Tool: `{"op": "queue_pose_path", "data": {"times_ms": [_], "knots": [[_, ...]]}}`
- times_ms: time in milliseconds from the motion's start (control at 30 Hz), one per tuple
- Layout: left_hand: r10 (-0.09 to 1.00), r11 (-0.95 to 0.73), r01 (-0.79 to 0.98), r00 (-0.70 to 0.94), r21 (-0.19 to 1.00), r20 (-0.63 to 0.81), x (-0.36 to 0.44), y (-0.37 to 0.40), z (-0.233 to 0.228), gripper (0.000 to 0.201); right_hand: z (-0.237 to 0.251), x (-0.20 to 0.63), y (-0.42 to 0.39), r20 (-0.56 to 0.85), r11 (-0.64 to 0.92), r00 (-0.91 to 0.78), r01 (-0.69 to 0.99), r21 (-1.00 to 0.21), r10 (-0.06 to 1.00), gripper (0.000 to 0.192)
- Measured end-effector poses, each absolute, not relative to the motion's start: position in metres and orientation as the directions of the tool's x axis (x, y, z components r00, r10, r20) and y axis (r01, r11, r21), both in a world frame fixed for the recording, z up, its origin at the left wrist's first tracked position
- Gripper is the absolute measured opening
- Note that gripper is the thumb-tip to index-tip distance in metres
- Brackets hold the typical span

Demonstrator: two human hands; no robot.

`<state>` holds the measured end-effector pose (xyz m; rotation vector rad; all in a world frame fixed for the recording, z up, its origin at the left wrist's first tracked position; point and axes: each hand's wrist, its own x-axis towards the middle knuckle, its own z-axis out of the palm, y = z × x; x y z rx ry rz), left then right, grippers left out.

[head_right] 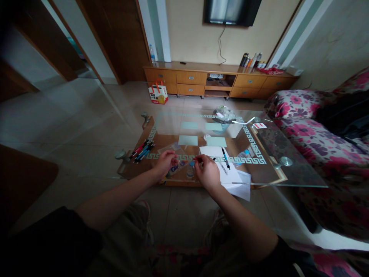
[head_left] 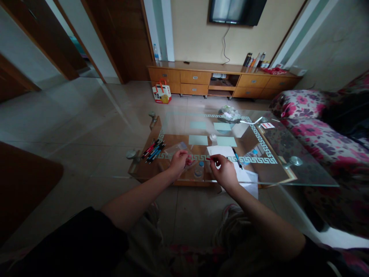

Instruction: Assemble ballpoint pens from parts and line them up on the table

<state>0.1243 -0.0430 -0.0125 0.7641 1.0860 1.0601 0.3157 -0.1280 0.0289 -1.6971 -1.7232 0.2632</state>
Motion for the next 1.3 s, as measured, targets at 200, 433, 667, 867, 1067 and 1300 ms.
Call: {"op": "queue_pose_path", "data": {"times_ms": [200, 433, 667, 867, 1067, 1300], "knots": [[0.976, 0.210, -0.139, 0.089, 0.968, -0.199, 0.121, -0.043, -0.021, 0.017, 0.024, 0.313, -0.129, 0.282, 0.184, -0.024, 0.811, -0.556, 0.959, 0.035], [0.967, -0.183, 0.349, 0.234, 0.919, 0.103, 0.108, -0.048, -0.030, 0.014, 0.012, 0.308, -0.125, 0.101, 0.237, -0.219, 0.942, -0.236, 0.971, 0.038], [0.900, -0.434, 0.690, 0.356, 0.579, 0.249, 0.096, -0.052, -0.031, 0.031, 0.006, 0.306, -0.119, 0.007, 0.232, -0.232, 0.969, -0.086, 0.973, 0.039], [0.872, -0.487, 0.747, 0.444, 0.454, 0.205, 0.089, -0.053, -0.034, 0.039, 0.006, 0.304, -0.119, 0.028, 0.234, -0.233, 0.967, -0.100, 0.972, 0.037], [0.869, -0.491, 0.756, 0.458, 0.432, 0.186, 0.088, -0.052, -0.033, 0.041, 0.012, 0.294, -0.130, 0.100, 0.227, -0.209, 0.945, -0.237, 0.973, 0.030], [0.832, -0.549, 0.773, 0.542, 0.318, 0.119, 0.083, -0.057, -0.038, 0.064, 0.021, 0.276, -0.156, 0.024, 0.334, -0.345, 0.888, -0.317, 0.938, 0.025]]}}
